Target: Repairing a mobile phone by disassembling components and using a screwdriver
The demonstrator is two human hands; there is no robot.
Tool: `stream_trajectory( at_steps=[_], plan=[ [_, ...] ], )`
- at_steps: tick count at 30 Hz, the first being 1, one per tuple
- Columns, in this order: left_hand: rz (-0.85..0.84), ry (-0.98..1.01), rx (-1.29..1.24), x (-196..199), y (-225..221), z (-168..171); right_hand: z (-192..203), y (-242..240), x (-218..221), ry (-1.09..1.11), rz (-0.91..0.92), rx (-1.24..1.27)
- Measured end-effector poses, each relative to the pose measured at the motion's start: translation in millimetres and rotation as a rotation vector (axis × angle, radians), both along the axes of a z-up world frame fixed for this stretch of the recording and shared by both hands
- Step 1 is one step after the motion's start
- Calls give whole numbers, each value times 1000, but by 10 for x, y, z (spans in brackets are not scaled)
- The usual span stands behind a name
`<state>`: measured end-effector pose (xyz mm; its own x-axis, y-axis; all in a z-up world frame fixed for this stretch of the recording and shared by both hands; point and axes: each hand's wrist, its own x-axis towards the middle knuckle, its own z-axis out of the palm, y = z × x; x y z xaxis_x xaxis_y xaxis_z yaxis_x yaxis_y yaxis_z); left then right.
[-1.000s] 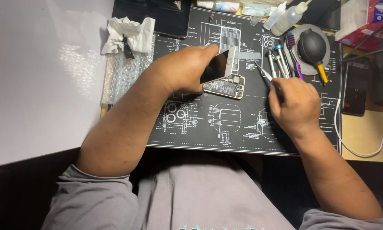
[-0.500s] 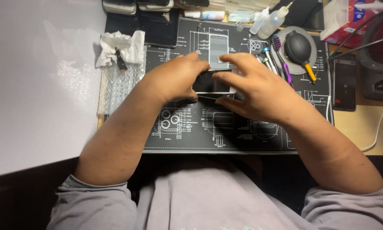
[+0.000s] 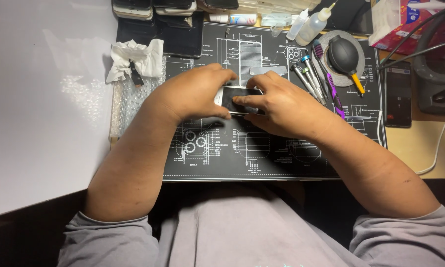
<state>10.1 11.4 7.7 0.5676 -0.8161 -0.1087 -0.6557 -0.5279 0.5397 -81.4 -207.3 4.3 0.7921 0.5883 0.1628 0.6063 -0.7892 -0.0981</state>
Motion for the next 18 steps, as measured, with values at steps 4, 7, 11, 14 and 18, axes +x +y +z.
stream_trajectory(
  at_steps=[4, 7, 11, 14, 18],
  plan=[
    [148, 29, 106, 89, 107, 17, -49, -13, 5, 46, -9, 42],
    [177, 55, 124, 188, 86, -165, -46, -11, 10, 71, -10, 50],
    [190, 109, 117, 180, 102, -113, -104, -32, 48, 116, -5, 64],
    [165, 157, 98, 167, 108, -81, -100, -22, 66, 149, -10, 69],
    [156, 255, 52, 159, 120, 0, -86, -2, 73, 191, -27, 68]
  ],
)
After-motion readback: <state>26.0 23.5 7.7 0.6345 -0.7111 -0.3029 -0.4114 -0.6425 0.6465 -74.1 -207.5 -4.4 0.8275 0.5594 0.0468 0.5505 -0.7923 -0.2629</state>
